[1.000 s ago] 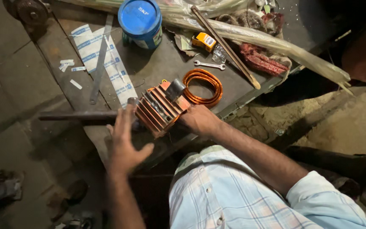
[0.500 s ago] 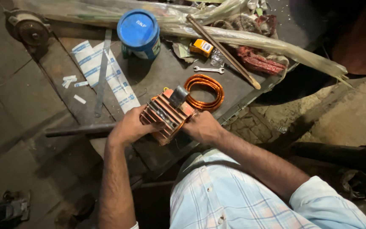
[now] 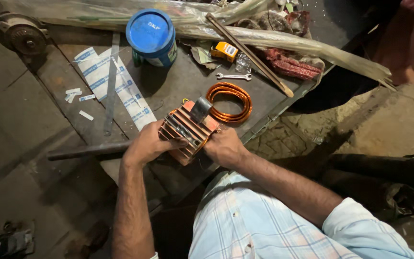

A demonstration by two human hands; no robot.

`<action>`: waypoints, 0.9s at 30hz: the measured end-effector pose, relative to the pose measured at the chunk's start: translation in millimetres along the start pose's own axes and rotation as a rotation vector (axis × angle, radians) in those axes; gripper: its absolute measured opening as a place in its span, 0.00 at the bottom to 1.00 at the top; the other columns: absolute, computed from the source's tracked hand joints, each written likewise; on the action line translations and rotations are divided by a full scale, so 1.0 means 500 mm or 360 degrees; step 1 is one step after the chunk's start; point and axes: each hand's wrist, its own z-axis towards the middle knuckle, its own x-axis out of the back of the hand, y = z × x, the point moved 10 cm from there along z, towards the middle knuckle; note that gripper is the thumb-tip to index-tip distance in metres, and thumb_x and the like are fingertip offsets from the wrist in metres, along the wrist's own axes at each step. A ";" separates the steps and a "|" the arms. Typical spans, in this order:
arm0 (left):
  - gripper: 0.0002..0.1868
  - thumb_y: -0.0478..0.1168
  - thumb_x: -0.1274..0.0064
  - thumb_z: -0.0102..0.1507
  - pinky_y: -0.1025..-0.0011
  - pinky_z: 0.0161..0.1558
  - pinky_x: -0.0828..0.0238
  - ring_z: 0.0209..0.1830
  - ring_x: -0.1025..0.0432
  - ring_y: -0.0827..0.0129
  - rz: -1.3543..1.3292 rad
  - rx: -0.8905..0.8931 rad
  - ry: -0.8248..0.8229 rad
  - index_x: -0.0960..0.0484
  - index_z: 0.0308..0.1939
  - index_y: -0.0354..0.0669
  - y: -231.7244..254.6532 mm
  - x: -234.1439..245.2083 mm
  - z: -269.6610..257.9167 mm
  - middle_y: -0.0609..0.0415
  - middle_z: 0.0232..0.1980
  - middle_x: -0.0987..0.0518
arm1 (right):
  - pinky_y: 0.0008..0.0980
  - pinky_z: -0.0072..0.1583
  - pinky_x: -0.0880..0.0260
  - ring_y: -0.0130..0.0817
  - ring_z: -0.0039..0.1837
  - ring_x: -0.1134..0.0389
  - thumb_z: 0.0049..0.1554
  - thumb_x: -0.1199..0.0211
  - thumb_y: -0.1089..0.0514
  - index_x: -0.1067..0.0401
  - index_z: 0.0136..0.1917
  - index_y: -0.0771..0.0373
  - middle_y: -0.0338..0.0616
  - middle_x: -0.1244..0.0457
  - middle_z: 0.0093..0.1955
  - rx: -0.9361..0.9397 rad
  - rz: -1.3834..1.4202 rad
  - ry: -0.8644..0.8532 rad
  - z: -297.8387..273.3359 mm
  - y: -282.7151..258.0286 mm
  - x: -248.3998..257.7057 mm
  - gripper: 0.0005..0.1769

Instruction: The person winds copper wire around a laminated stator core held in a bench vise. They repeatedly wrap the wire by hand, adjust the coil, and reposition the stator to continue winding.

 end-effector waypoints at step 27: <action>0.29 0.53 0.30 0.52 0.71 0.48 0.24 0.41 0.22 0.75 -0.0059 -0.0091 0.0074 0.16 0.48 0.35 0.001 -0.005 -0.013 0.55 0.41 0.13 | 0.47 0.47 0.28 0.47 0.49 0.28 0.44 0.37 0.58 0.21 0.51 0.50 0.45 0.32 0.45 0.0253 -0.0027 -0.0261 -0.023 0.028 -0.011 0.19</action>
